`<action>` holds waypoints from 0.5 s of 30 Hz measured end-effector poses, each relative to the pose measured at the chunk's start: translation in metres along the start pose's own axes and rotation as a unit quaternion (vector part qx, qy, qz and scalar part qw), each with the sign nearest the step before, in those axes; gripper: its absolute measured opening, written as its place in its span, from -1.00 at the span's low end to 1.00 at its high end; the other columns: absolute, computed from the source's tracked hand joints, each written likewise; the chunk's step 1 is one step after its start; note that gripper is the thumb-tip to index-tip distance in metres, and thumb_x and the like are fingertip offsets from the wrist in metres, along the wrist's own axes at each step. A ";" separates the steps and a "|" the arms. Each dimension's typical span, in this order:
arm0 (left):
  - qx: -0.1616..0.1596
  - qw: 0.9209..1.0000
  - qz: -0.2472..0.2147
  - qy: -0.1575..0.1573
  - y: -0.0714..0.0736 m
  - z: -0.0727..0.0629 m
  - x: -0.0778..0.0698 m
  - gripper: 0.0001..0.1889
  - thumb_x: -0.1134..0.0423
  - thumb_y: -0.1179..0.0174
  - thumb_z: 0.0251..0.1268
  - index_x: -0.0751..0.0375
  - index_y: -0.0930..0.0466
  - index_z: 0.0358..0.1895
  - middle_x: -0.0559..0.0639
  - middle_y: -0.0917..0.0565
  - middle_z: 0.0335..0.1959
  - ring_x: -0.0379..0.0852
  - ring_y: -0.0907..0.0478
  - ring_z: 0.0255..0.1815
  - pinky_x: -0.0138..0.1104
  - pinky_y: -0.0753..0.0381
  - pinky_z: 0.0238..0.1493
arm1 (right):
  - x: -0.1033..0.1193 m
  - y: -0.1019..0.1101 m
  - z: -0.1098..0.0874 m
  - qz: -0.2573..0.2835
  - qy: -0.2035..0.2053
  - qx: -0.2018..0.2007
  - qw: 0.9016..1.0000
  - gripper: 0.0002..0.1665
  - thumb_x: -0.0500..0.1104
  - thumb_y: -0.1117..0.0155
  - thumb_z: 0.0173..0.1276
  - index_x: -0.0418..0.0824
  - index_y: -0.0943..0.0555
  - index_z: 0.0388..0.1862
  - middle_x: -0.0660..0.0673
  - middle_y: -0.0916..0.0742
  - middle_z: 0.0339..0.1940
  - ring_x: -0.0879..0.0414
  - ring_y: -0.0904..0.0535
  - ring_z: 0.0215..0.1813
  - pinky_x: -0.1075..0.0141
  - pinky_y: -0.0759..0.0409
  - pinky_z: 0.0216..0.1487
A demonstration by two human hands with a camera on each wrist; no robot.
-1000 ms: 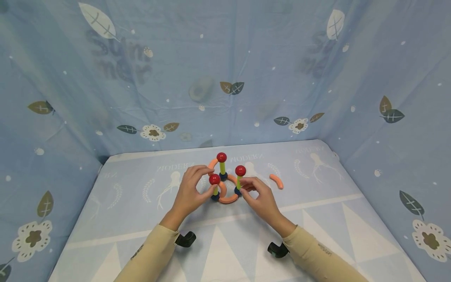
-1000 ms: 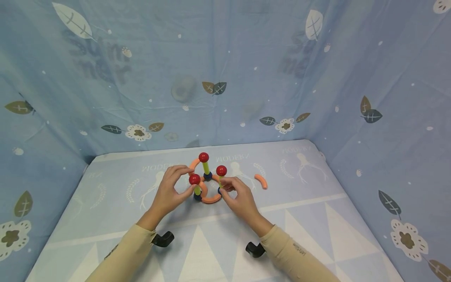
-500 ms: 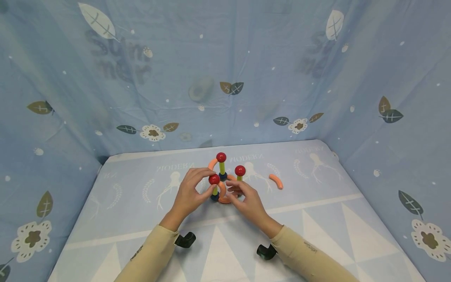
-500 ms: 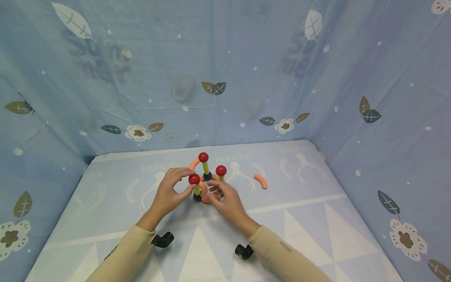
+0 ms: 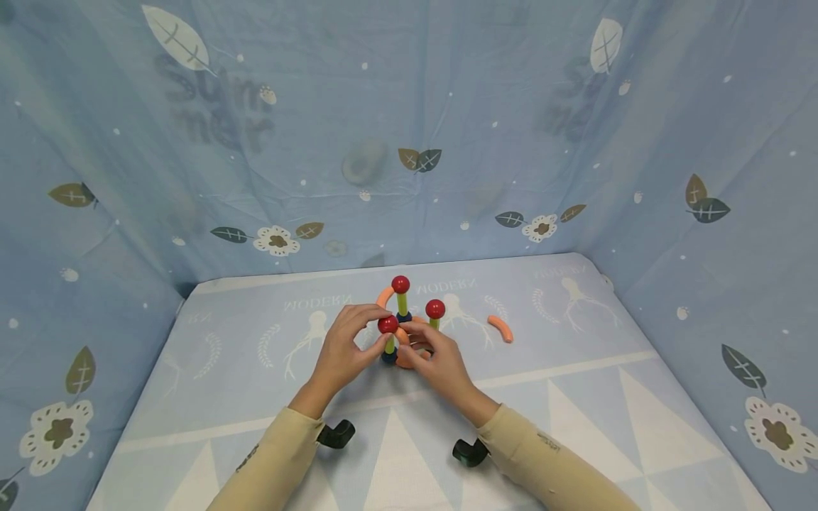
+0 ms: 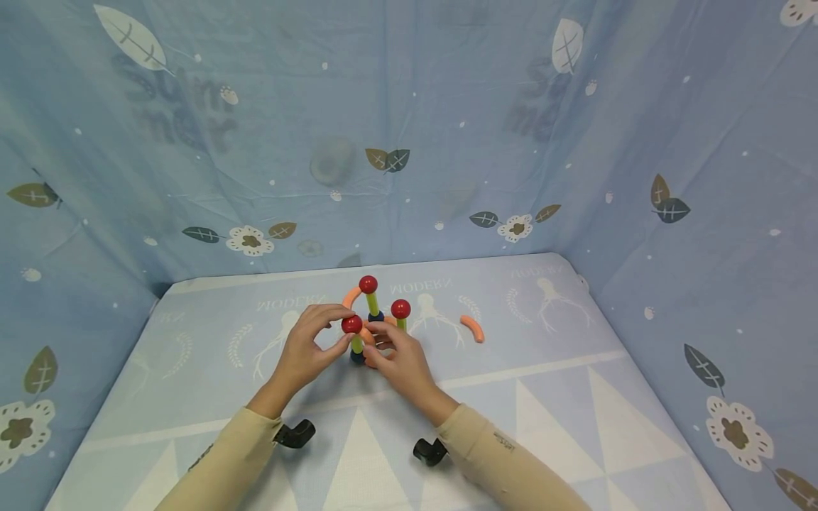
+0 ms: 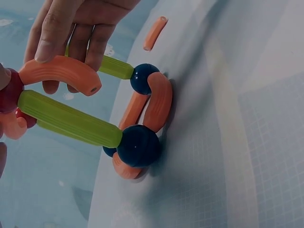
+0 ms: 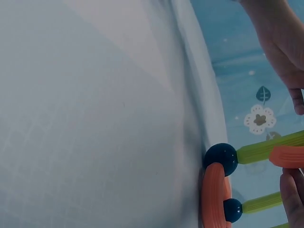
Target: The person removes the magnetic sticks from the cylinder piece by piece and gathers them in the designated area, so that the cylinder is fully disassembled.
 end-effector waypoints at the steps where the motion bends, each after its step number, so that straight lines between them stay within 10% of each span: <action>1: 0.001 1.000 -0.001 0.000 0.000 0.000 0.000 -0.63 0.23 -0.41 0.27 0.03 -0.67 0.14 -0.15 -0.67 0.13 -0.09 -0.52 0.12 -0.13 -0.53 0.11 | 0.000 0.000 0.001 0.000 0.001 -0.001 1.000 -0.58 -0.44 -0.38 0.33 -0.39 -0.61 0.17 -0.30 -0.76 -0.06 -0.18 -0.74 -0.08 -0.04 -0.72 -0.19; 15: 0.002 1.000 -0.027 0.002 0.000 0.000 -0.002 -0.63 0.29 -0.40 0.28 0.06 -0.65 0.14 -0.13 -0.65 0.11 -0.18 -0.55 -0.03 -0.31 -0.59 -0.01 | -0.021 -0.005 0.003 -0.007 0.008 0.003 1.000 -0.61 -0.34 -0.39 0.38 -0.29 -0.65 0.18 -0.22 -0.78 -0.07 -0.09 -0.76 -0.10 0.20 -0.75 -0.21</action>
Point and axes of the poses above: each hand's wrist, its own z-axis towards the middle knuckle, its own y-axis out of the back of the hand, x = y × z, the point moved 2 cm from there along z, towards the middle knuckle
